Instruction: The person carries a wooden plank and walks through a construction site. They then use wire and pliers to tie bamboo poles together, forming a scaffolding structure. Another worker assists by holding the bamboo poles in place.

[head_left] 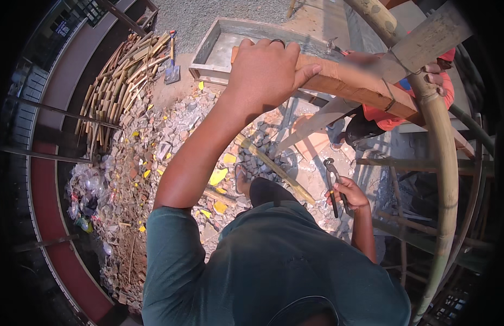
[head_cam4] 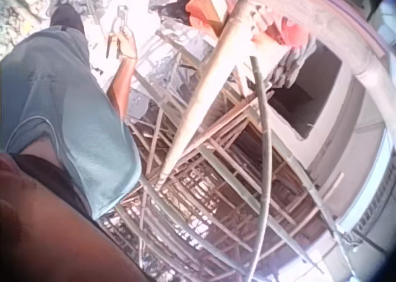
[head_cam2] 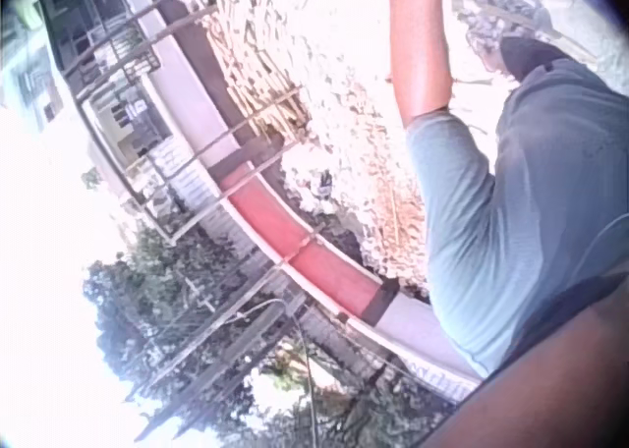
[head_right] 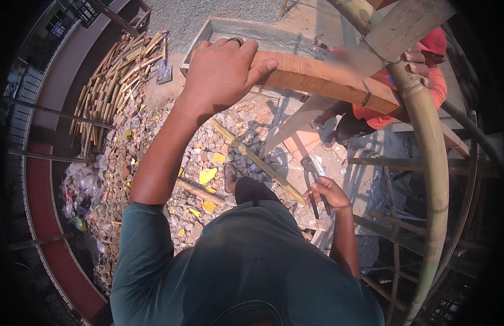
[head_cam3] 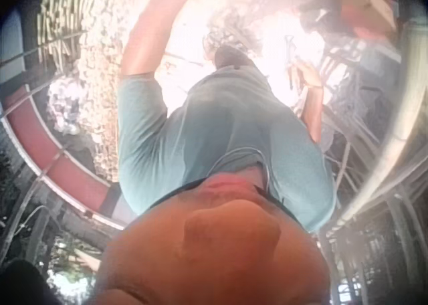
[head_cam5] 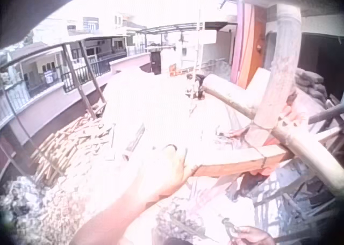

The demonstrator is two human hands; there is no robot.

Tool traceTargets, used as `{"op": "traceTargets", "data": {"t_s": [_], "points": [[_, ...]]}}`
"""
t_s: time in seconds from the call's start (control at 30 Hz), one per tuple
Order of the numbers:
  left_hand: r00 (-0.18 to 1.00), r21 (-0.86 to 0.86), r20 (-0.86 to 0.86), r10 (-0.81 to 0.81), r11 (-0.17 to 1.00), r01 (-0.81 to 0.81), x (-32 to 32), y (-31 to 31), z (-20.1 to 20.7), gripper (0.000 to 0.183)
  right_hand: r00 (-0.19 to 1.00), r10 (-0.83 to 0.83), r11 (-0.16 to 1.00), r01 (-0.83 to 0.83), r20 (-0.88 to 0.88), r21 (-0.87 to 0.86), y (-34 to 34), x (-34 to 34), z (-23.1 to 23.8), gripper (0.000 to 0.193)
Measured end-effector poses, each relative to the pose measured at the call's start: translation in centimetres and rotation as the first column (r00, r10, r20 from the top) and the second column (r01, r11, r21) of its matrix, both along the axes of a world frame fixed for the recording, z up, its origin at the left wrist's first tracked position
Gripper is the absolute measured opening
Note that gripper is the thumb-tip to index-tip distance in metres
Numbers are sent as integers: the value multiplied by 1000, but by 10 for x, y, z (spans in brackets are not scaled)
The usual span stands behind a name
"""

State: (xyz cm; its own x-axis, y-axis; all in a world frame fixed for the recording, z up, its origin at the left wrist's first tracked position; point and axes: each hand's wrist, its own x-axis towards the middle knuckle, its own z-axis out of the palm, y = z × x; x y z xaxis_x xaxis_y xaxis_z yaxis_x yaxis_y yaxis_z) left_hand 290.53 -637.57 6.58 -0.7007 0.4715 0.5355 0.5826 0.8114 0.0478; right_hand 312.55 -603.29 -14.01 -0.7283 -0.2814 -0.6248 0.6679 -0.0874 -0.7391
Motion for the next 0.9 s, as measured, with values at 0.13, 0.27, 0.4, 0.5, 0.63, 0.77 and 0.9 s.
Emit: {"op": "traceTargets", "data": {"t_s": [0.13,0.27,0.4,0.5,0.63,0.77,0.9], "points": [[983,-47,47,-179,982,181,1,-21,13,43,927,20,956,-127,374,263,-24,-4,-124,21],[929,-185,156,-334,914,360,-1,-32,29,41,803,-14,920,-223,595,322,-24,38,-234,25],[888,-351,207,-410,817,459,-2,-33,34,56,795,-94,890,-202,599,408,-55,25,-262,28],[842,-260,185,-506,802,539,-11,-39,23,59,831,-119,871,-175,543,458,-85,-21,-253,30],[819,-386,136,-558,731,563,-18,-42,39,51,895,-43,855,-197,445,479,-126,-114,-212,34],[751,-16,116,-650,755,656,-15,-49,20,38,909,-71,838,-169,411,519,-141,-124,-227,38],[315,358,219,-923,376,855,-36,-55,13,27,949,-3,808,-184,315,560,-158,-163,-217,37]]}}
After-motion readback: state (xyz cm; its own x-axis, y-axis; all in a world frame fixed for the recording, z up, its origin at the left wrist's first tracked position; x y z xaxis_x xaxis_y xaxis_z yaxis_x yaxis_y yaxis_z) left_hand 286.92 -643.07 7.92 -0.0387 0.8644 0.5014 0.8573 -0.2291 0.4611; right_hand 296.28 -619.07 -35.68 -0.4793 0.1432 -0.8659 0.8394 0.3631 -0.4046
